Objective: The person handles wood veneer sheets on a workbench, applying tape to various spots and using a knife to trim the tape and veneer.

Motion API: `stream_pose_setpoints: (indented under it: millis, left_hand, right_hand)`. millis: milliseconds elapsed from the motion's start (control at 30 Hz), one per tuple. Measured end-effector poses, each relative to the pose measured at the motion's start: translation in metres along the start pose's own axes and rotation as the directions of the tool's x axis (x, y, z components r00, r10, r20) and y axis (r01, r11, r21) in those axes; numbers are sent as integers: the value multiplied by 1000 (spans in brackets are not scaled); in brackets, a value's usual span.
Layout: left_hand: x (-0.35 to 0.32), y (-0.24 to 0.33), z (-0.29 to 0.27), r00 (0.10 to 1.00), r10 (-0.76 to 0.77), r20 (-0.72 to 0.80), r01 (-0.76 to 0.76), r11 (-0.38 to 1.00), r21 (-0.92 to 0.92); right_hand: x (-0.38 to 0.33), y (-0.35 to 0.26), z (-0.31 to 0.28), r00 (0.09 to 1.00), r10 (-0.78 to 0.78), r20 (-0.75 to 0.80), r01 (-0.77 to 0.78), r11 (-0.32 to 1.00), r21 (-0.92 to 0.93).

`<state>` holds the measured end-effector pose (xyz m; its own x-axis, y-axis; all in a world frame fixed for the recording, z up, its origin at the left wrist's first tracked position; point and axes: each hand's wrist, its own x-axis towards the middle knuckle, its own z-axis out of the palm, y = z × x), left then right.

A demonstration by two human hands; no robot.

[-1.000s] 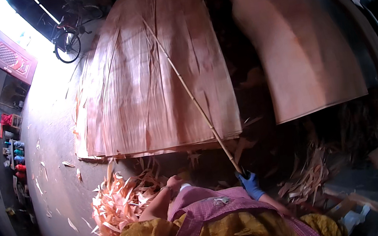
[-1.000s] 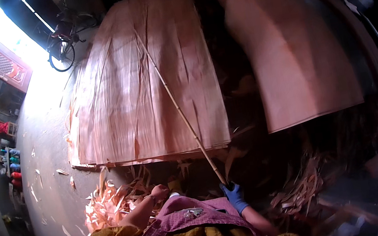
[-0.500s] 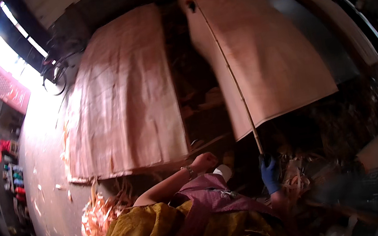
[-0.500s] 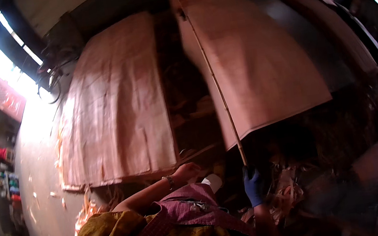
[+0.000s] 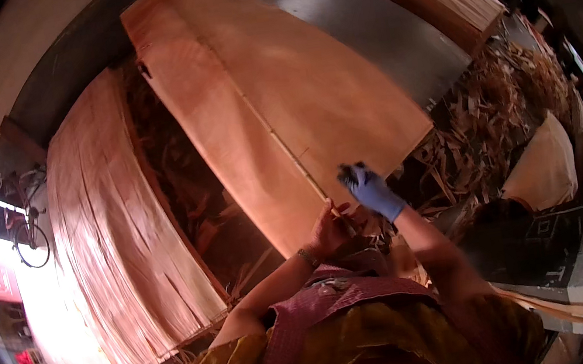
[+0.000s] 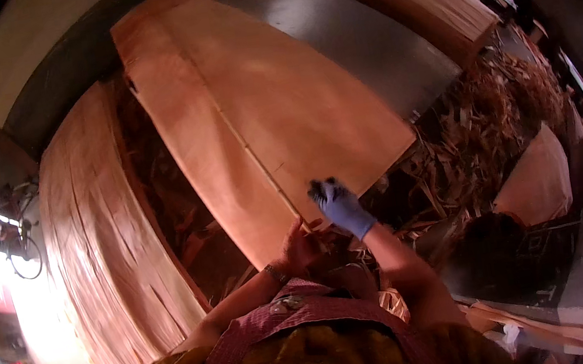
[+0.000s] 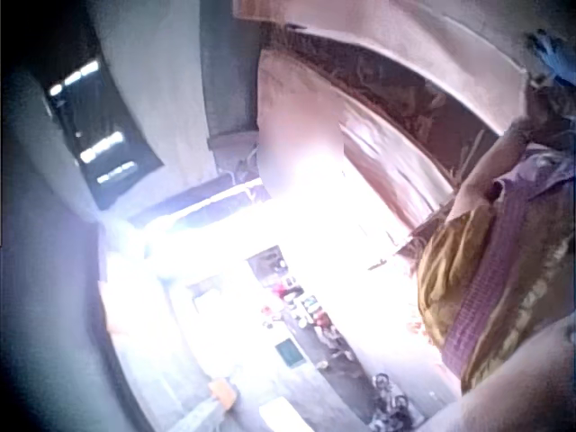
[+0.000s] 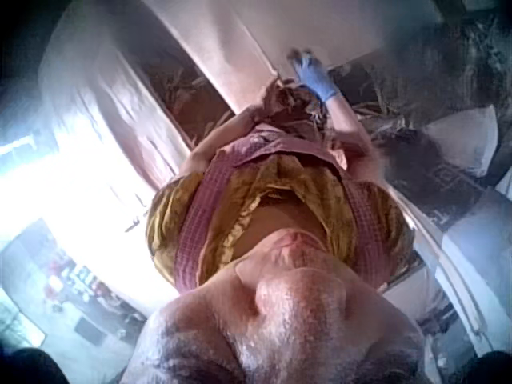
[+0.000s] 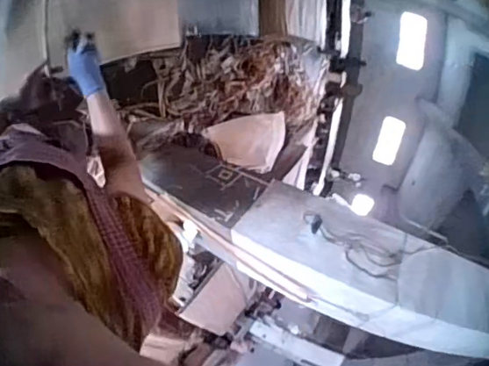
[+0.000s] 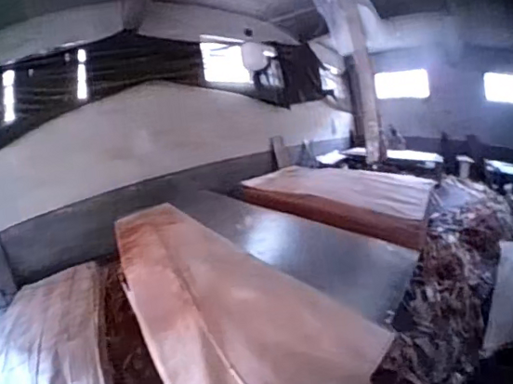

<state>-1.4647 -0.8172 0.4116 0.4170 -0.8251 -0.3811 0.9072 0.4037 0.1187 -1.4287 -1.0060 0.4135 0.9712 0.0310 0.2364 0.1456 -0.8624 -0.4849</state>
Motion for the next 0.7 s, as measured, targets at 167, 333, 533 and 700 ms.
stream_pose_setpoints:
  millis: [167, 333, 533, 700]
  left_hand:
    - [51, -7, -19, 868, 232, -439, -112, 953, 282]
    - [65, -23, 4, 596, 461, -658, -200, 878, 434]
    - [78, -47, 32, 390, 609, -690, -262, 792, 551]
    - [92, -47, 40, 381, 617, -688, -201, 782, 590]
  right_hand:
    - [79, 182, -21, 928, 207, -309, -338, 813, -473]
    - [107, 230, -13, 944, 228, -239, -326, 759, -564]
    - [124, 188, -83, 998, 32, -60, -58, 855, -515]
    - [137, 155, -94, 995, 78, 58, -91, 953, 288]
